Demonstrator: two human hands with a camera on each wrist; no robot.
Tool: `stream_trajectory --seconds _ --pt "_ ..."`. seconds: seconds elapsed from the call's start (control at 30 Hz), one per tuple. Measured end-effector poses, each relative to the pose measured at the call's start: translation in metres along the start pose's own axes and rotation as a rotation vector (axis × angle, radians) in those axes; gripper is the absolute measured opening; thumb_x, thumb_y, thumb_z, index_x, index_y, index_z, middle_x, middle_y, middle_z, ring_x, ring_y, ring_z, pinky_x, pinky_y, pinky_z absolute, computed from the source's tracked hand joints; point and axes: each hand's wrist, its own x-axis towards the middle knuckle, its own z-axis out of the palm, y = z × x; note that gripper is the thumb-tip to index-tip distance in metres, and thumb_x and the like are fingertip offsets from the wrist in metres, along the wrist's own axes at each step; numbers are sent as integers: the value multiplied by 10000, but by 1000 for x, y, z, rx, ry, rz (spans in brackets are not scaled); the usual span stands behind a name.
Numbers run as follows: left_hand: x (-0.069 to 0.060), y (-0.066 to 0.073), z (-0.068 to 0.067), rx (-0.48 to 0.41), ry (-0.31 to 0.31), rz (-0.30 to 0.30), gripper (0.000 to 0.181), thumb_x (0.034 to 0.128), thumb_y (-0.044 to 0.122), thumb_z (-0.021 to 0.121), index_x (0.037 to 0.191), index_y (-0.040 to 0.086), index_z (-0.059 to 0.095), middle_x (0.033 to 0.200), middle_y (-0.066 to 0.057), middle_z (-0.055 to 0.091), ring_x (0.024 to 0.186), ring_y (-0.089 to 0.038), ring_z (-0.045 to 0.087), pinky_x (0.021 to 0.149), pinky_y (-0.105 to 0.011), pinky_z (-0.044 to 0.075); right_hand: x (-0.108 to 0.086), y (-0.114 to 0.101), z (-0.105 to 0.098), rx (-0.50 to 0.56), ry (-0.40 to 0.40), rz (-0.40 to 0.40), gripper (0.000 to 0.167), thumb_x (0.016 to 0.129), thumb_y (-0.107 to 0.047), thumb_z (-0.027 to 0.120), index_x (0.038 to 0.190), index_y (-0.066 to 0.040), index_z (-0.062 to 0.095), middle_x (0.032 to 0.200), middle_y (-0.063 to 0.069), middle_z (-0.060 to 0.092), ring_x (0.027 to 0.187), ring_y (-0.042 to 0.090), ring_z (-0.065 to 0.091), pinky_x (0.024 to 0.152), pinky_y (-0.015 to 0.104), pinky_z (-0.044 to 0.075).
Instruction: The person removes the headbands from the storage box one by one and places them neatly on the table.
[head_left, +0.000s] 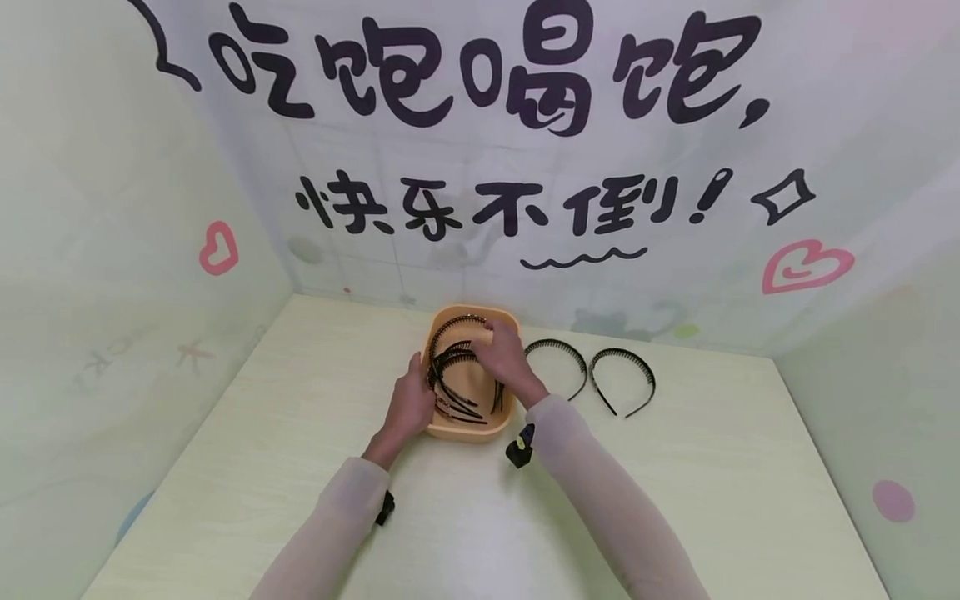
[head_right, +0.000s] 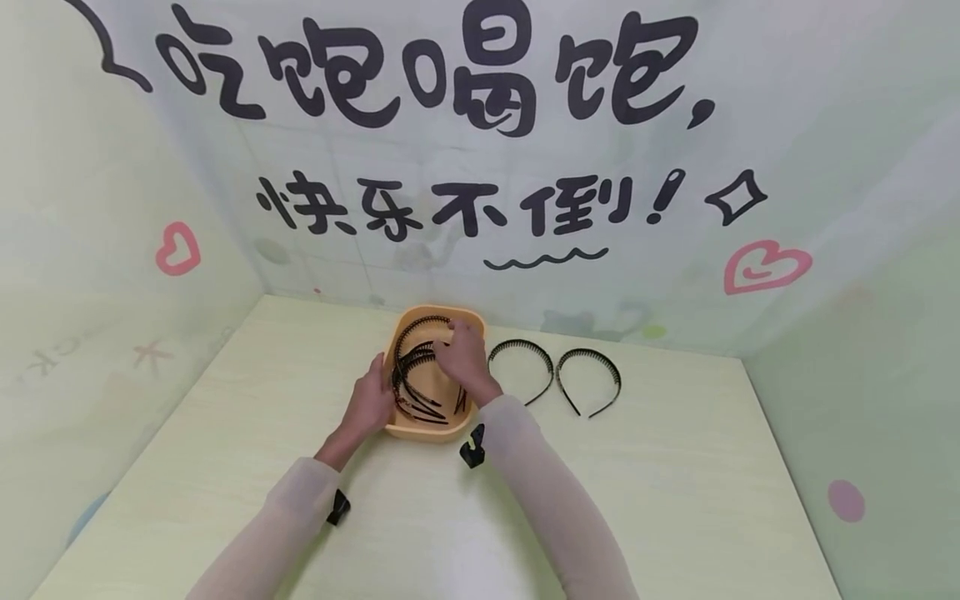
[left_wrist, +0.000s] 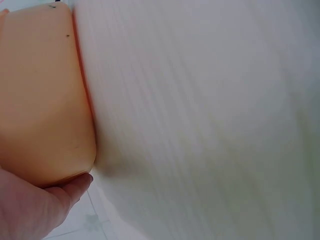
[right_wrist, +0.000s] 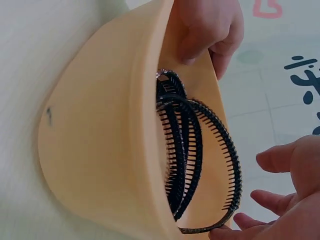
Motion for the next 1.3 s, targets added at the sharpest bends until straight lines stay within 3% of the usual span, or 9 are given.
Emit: stream_trajectory --seconds 0.13,0.37,0.53,0.67,0.9,0.97,1.3 --pt "1 0 -1 2 0 -2 712 894 -79 435 1544 -72 147 1399 -364 472 1137 -431 620 948 -477 519 1 1 -5 -38 35 -23 491 945 -105 618 1405 24 505 1445 208 499 1261 356 531 999 461 481" --pt "1 -1 0 3 -3 -16 708 899 -67 427 1545 -75 138 1407 -371 458 1149 -426 614 948 -479 518 2 9 -11 -95 75 -8 160 948 -55 605 1058 55 642 1040 214 675 869 259 589 761 354 493" --pt "2 -3 1 13 3 -14 709 892 -71 434 1540 -82 148 1417 -374 444 1195 -431 583 965 -486 506 1 12 -14 -57 97 1 220 920 -50 660 1123 -4 729 1060 149 733 994 264 677 845 366 558" --pt "3 -3 2 17 3 -16 703 898 -69 437 1540 -83 149 1420 -375 440 1191 -430 585 956 -482 513 1 15 -16 -96 91 2 138 914 -111 693 1001 -29 762 962 106 748 872 228 668 742 312 545" --pt "3 -2 2 14 13 -17 682 919 -48 444 1541 -72 164 1430 -363 439 1233 -437 549 1000 -507 478 -2 18 -22 -57 23 6 317 913 -87 687 1223 -21 677 933 142 750 718 312 724 571 278 558" --pt "3 -2 3 19 21 -10 673 918 -44 442 1537 -73 179 1420 -360 452 1219 -441 557 1002 -517 472 -3 20 -23 -51 13 1 304 922 -79 671 1222 -33 683 939 146 744 723 310 726 569 280 569" --pt "3 -3 2 28 9 -19 672 915 -52 409 1539 -77 162 1417 -366 451 1206 -440 568 980 -512 489 -4 23 -28 47 89 1 290 926 -58 644 1214 -46 677 953 143 702 798 306 724 604 283 586"
